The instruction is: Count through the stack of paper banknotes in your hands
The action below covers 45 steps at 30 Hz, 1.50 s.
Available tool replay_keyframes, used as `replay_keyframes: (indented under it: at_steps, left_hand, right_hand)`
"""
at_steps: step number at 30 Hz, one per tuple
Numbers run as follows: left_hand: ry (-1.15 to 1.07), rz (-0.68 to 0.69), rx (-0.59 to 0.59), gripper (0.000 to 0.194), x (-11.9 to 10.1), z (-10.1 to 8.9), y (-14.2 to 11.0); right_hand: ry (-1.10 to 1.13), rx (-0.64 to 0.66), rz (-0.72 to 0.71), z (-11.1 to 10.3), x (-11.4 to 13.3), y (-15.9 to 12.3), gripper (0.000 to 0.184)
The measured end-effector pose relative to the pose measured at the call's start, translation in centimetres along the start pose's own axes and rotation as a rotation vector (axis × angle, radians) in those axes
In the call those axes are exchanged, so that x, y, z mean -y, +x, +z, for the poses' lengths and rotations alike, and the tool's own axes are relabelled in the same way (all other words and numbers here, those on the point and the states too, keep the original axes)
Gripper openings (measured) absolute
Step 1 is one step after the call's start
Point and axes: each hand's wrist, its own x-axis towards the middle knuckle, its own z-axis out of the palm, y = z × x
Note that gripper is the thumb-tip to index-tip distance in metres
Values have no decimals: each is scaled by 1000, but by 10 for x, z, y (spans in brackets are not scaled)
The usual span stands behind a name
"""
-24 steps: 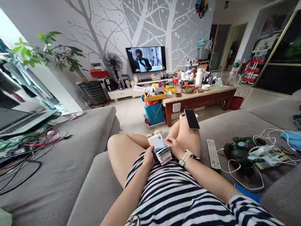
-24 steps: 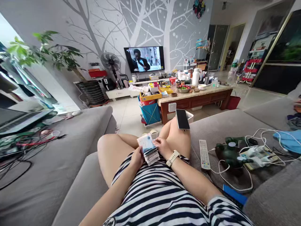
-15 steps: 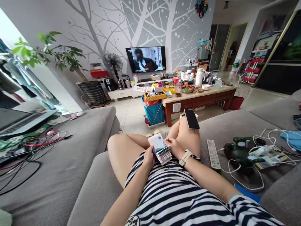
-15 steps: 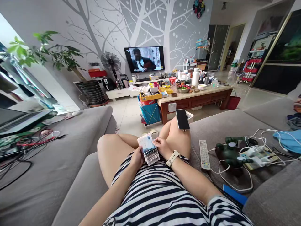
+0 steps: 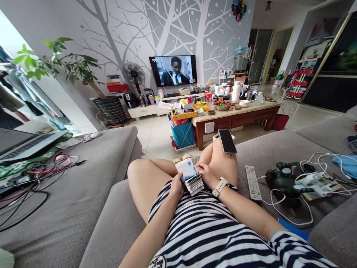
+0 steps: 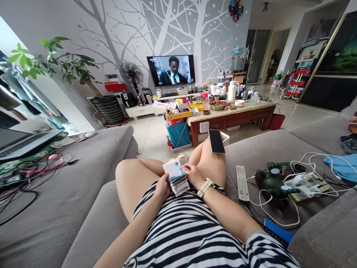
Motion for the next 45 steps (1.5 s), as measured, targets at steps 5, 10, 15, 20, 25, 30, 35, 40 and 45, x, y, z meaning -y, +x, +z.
replay_keyframes:
  at_steps: [5, 10, 15, 20, 25, 30, 35, 40, 45]
  left_hand:
    - [22, 3, 9, 18, -1, 1, -3]
    - [31, 10, 10, 18, -1, 1, -4]
    - [17, 5, -7, 20, -1, 1, -3]
    - [22, 12, 8, 21, -1, 1, -3]
    - [39, 17, 19, 18, 0, -1, -2]
    - [34, 11, 1, 15, 0, -2, -1]
    - [40, 8, 10, 16, 1, -4, 1]
    - [27, 22, 30, 18, 3, -5, 3]
    - [11, 14, 40, 19, 2, -4, 3]
  right_hand:
    - [-26, -3, 0, 0, 0, 0, 31]
    - [-30, -3, -6, -1, -1, 0, 32]
    - [-29, -5, 6, 0, 0, 0, 32]
    - [-10, 0, 7, 0, 0, 0, 32]
    - [-16, -5, 8, 0, 1, 0, 31]
    - [-31, -9, 21, 1, 3, -1, 35]
    - [-23, -9, 17, 1, 3, -1, 33]
    - [3, -1, 17, 1, 5, -2, 32]
    - [24, 7, 39, 3, 9, -3, 32]
